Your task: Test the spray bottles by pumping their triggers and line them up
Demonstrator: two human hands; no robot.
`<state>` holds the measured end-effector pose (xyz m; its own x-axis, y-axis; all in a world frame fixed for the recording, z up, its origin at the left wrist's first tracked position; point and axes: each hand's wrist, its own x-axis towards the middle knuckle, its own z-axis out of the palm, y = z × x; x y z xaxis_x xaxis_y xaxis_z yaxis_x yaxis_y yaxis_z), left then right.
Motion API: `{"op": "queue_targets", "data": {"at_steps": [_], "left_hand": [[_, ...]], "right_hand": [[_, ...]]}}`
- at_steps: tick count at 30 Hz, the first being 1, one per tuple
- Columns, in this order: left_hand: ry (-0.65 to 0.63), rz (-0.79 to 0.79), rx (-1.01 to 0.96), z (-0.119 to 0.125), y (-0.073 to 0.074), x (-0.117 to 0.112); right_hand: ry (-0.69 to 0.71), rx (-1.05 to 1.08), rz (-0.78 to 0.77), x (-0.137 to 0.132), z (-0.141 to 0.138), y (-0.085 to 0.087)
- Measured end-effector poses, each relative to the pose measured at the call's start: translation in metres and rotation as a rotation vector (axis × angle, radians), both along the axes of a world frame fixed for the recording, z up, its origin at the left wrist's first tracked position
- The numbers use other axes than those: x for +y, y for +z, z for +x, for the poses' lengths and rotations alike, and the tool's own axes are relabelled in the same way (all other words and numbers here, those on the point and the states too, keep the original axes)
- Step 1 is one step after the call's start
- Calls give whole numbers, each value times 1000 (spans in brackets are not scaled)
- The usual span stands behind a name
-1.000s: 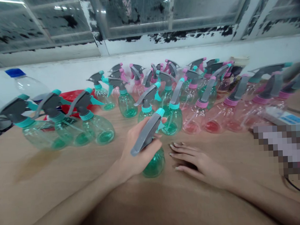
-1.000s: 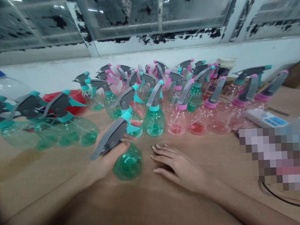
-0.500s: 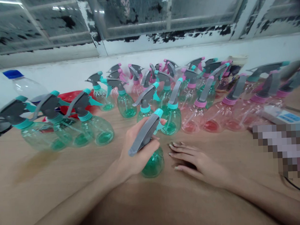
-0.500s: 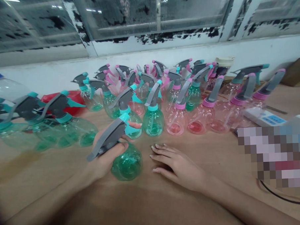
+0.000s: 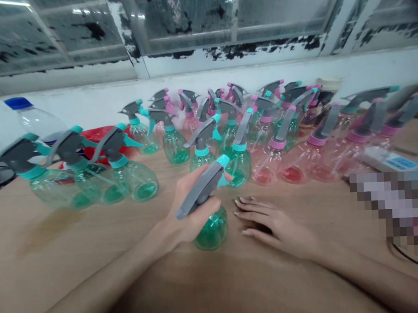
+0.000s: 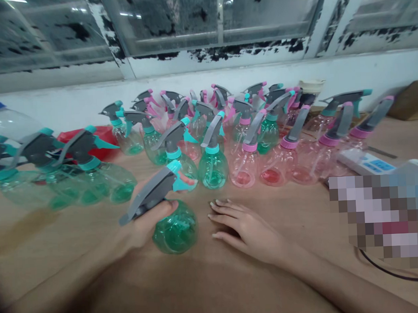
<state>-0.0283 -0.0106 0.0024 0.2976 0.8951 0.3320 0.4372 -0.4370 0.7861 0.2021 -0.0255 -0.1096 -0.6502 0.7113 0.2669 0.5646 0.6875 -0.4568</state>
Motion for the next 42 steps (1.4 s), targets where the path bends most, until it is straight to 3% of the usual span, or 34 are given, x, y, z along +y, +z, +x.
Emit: {"op": "queue_targets", "data": {"at_steps": [15, 20, 27, 33, 37, 42], "left_hand": [[33, 62, -46, 7, -7, -5], [54, 110, -63, 10, -12, -6], [23, 167, -96, 10, -13, -14], [72, 88, -3, -20, -12, -25], [176, 138, 73, -52, -30, -36], [407, 186, 84, -94, -56, -44]], "right_hand": [[-64, 0, 14, -8, -5, 2], [-179, 109, -44, -20, -25, 25], [-309, 189, 15, -28, -72, 61], [-299, 98, 65, -31, -100, 64], [-312, 87, 45, -23, -116, 70], [-374, 3, 2, 0, -142, 84]]}}
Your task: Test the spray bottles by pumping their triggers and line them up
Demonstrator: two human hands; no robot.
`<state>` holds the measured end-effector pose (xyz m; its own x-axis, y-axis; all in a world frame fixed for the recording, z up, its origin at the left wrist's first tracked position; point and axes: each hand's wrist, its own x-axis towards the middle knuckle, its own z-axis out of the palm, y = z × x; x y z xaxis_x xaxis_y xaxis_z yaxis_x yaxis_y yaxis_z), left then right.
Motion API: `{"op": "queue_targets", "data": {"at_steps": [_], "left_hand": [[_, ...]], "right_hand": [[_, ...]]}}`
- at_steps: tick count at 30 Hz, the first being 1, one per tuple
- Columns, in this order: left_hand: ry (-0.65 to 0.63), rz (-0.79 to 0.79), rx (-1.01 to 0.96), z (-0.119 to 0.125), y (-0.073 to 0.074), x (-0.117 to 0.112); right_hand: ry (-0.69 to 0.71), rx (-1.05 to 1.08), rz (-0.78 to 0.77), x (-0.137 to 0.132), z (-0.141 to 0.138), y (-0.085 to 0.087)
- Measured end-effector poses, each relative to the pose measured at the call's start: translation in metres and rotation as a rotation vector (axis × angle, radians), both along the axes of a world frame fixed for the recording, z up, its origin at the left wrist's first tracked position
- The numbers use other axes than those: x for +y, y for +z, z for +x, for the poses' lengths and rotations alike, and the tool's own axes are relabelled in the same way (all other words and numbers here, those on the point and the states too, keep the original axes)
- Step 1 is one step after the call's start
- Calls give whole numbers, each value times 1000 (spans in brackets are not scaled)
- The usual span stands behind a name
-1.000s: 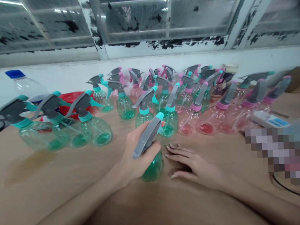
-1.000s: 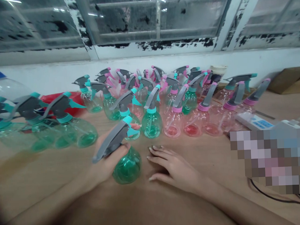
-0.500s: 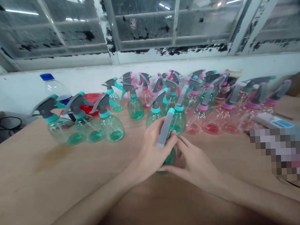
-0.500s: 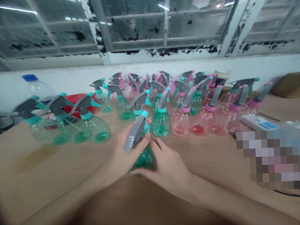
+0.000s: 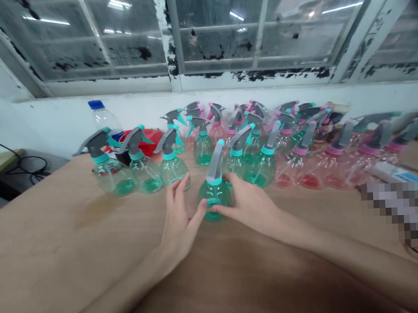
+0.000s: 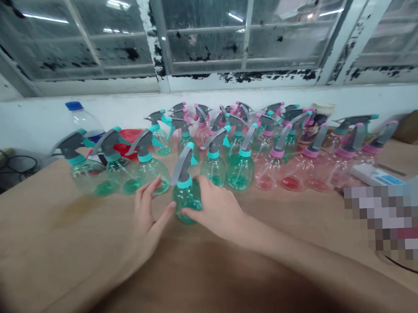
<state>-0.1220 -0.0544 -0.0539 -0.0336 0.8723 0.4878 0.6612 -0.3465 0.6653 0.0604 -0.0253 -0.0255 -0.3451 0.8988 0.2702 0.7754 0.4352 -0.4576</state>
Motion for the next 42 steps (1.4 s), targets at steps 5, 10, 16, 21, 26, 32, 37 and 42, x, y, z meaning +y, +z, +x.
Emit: {"op": "queue_targets", "data": {"at_steps": [5, 10, 16, 21, 26, 32, 37, 42], "left_hand": [[13, 116, 60, -29, -13, 2], [-76, 51, 56, -31, -20, 0], [-153, -68, -28, -25, -22, -4], [-182, -153, -63, -24, -23, -8], [-169, -191, -50, -23, -24, -8], [-156, -230, -38, -21, -22, -7], [-142, -244, -53, -23, -23, -5], [-134, -281, -42, -27, -25, -3]], "right_hand": [[-18, -49, 14, 21, -24, 7], [-56, -107, 10, 35, -39, 14], [-142, -198, -59, 47, -43, 25], [-163, -235, -53, 55, -46, 24], [-151, -246, -48, 57, -48, 25], [-136, -221, -52, 58, -49, 24], [-111, -141, -9, 50, -42, 20], [-85, -72, 92, 28, -8, 25]]}}
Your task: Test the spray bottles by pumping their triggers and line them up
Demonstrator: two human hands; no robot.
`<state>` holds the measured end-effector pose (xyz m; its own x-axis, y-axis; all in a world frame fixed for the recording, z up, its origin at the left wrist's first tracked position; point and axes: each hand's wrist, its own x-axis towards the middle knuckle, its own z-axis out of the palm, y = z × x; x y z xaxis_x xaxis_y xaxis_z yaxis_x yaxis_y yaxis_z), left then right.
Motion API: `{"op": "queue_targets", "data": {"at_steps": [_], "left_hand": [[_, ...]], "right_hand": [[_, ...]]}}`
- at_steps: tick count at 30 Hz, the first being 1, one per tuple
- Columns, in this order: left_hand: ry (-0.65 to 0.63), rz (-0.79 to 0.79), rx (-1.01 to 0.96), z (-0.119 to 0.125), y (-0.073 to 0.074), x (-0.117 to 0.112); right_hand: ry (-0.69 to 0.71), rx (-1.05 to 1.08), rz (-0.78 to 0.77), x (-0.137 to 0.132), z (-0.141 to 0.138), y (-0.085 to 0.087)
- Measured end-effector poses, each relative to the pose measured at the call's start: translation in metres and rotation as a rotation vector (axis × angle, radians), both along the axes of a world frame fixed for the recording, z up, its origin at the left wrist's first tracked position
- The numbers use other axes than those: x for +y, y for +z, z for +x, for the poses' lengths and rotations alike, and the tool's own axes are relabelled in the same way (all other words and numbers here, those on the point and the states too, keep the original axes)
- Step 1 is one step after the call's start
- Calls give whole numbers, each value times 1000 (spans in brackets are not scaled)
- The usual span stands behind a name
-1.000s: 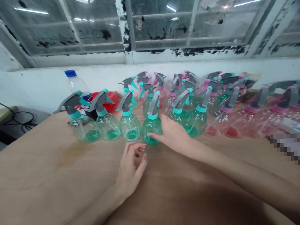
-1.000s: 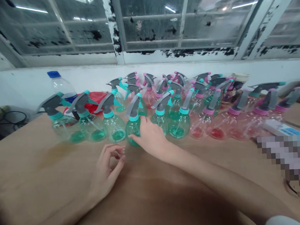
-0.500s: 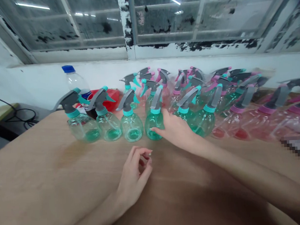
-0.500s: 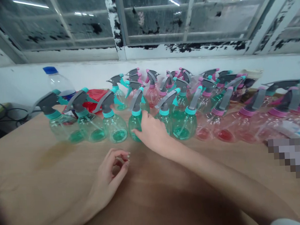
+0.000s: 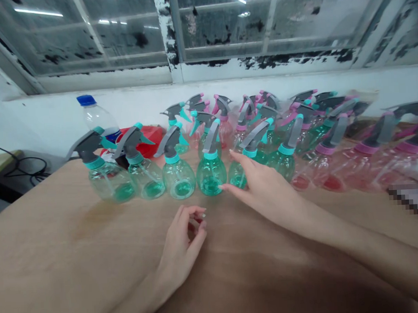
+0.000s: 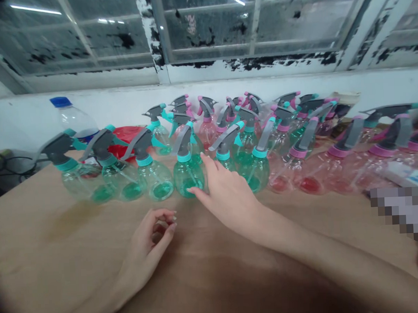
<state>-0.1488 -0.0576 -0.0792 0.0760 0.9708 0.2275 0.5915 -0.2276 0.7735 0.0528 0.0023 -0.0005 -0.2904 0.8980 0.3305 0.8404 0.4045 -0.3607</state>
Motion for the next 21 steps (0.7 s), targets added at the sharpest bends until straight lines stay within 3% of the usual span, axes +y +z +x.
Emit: {"op": "queue_targets", "data": {"at_steps": [5, 9, 16, 21], "left_hand": [[5, -6, 23, -1, -2, 1], [13, 1, 25, -4, -5, 4], [60, -12, -2, -7, -9, 8], [73, -27, -3, -7, -7, 8]], "right_hand": [[28, 42, 12, -12, 44, -2], [-50, 80, 50, -6, 63, -10], [-158, 123, 96, 19, 52, -23], [-175, 85, 6, 32, 33, -29]]}}
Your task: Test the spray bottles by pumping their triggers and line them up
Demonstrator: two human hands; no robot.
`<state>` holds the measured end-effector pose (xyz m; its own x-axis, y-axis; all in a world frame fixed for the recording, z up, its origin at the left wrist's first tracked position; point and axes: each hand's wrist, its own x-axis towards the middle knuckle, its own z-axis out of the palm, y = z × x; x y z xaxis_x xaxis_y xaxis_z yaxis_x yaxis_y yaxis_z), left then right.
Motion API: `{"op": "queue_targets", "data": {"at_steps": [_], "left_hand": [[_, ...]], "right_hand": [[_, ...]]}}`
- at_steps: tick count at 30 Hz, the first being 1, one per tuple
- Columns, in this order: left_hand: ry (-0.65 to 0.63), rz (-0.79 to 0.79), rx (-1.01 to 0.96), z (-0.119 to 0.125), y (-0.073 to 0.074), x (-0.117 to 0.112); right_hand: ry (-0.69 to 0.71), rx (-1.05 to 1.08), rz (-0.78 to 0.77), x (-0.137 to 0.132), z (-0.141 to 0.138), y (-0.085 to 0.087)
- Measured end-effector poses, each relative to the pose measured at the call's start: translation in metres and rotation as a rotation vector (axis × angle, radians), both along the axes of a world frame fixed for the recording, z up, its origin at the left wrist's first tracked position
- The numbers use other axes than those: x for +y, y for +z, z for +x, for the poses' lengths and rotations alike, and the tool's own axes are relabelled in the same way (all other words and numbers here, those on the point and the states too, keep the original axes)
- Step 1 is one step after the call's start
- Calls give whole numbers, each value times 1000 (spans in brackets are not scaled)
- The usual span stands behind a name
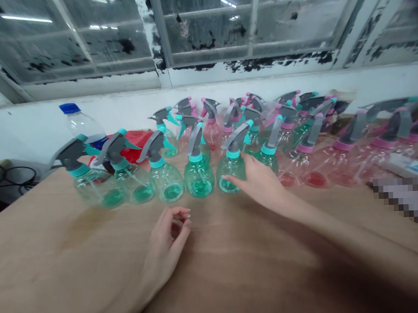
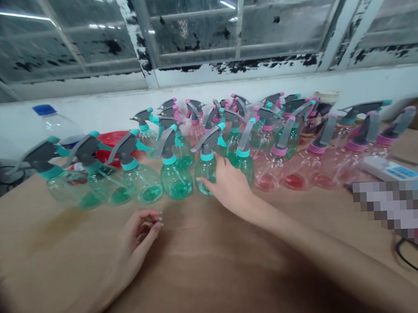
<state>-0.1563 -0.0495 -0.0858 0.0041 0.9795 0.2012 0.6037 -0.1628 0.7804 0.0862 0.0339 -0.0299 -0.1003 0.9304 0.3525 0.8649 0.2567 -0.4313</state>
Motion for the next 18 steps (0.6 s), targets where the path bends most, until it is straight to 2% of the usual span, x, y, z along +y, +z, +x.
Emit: {"op": "queue_targets", "data": {"at_steps": [4, 10, 15, 18], "left_hand": [[0, -17, -11, 0, 1, 1], [-27, -12, 10, 3, 8, 1], [-56, 92, 44, 16, 21, 5], [-169, 140, 46, 36, 34, 8]], "right_hand": [[2, -20, -32, 2, -4, 3], [104, -34, -53, -6, 7, 8], [248, -22, -106, -32, 27, 10], [318, 10, -159, -53, 40, 11]]}}
